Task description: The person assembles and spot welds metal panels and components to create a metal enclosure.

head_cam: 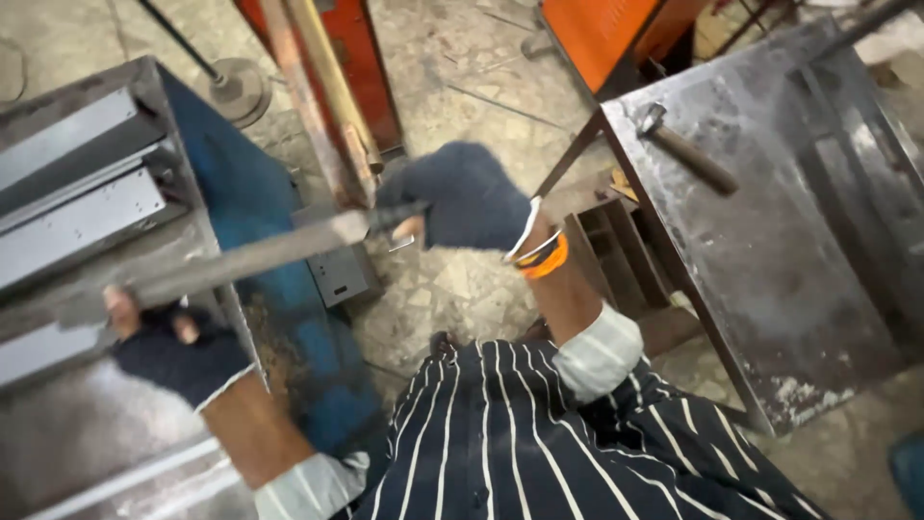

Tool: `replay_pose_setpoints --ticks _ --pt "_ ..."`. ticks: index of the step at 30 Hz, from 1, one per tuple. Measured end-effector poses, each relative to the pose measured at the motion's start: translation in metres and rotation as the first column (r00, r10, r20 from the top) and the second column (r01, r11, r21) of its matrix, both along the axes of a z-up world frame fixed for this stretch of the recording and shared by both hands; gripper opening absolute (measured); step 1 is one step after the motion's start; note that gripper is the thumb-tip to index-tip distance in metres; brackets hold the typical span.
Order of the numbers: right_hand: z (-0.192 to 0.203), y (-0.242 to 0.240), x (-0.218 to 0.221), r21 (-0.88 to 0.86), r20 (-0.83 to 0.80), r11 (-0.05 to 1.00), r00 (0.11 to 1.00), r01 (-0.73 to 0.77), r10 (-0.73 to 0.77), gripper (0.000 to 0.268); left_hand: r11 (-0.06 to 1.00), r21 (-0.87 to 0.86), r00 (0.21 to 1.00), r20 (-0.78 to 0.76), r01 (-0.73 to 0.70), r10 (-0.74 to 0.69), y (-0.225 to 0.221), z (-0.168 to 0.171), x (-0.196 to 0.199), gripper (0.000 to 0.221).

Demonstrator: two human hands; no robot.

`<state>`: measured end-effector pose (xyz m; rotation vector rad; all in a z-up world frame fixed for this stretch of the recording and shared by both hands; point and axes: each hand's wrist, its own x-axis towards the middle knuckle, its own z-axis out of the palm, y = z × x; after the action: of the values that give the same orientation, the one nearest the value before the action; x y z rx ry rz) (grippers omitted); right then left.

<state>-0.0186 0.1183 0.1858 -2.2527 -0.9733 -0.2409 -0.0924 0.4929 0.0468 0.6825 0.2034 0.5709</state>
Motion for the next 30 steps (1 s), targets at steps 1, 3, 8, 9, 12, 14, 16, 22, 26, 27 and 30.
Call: replay_pose_setpoints --ticks 1,3,8,9,12,14,16,22,26,27,30 --pt "-0.003 -0.004 -0.005 0.001 0.0 1.0 1.0 0.023 -0.023 0.035 1.0 0.001 1.0 0.0 0.023 -0.023 0.002 -0.007 0.0 0.024" --pt "-0.01 -0.011 -0.014 0.0 -0.083 1.0 0.996 0.017 -0.017 0.04 0.991 0.06 0.984 -0.12 -0.123 0.13 0.004 -0.024 -0.005 0.032" --pt "-0.048 -0.054 -0.041 -0.316 -0.403 0.944 0.888 0.093 -0.222 0.04 0.979 0.067 0.937 -0.311 0.192 -0.162 -0.055 -0.066 -0.009 0.027" --pt "-0.058 -0.065 -0.05 -0.342 -0.437 0.934 0.863 0.1 -0.253 0.043 0.956 0.067 0.909 -0.334 0.286 -0.249 -0.067 -0.081 -0.01 0.03" --pt "-0.121 -0.09 -0.082 -0.322 -0.487 0.943 0.838 0.089 -0.246 0.05 0.901 0.064 0.751 -0.58 0.428 -0.315 -0.13 -0.1 -0.001 0.017" --pt "-0.149 -0.106 -0.107 -0.324 -0.502 0.925 0.794 0.197 -0.344 0.052 0.856 0.059 0.711 -0.588 0.514 -0.386 -0.163 -0.116 0.007 0.022" --pt "-0.175 -0.126 -0.133 -0.331 -0.517 0.897 0.739 0.293 -0.432 0.056 0.807 0.048 0.666 -0.595 0.588 -0.449 -0.192 -0.13 0.014 0.028" --pt "-0.206 -0.195 -0.173 -0.325 -0.435 0.626 0.475 0.709 -0.765 0.05 0.493 -0.335 0.26 -0.547 0.803 -0.796 -0.275 -0.133 0.025 0.022" --pt "-0.203 -0.252 -0.152 -0.301 -0.284 0.475 0.398 0.827 -0.872 0.042 0.406 -0.238 0.22 -0.554 0.882 -0.803 -0.319 -0.108 0.029 0.023" --pt "-0.209 -0.269 -0.143 -0.344 -0.263 0.422 0.345 0.839 -0.901 0.038 0.38 -0.188 0.207 -0.585 0.906 -0.784 -0.327 -0.101 0.03 0.023" --pt "-0.206 -0.306 -0.109 -0.407 -0.218 0.345 0.277 0.846 -0.936 0.035 0.377 -0.153 0.222 -0.589 0.913 -0.777 -0.344 -0.088 0.03 0.022"
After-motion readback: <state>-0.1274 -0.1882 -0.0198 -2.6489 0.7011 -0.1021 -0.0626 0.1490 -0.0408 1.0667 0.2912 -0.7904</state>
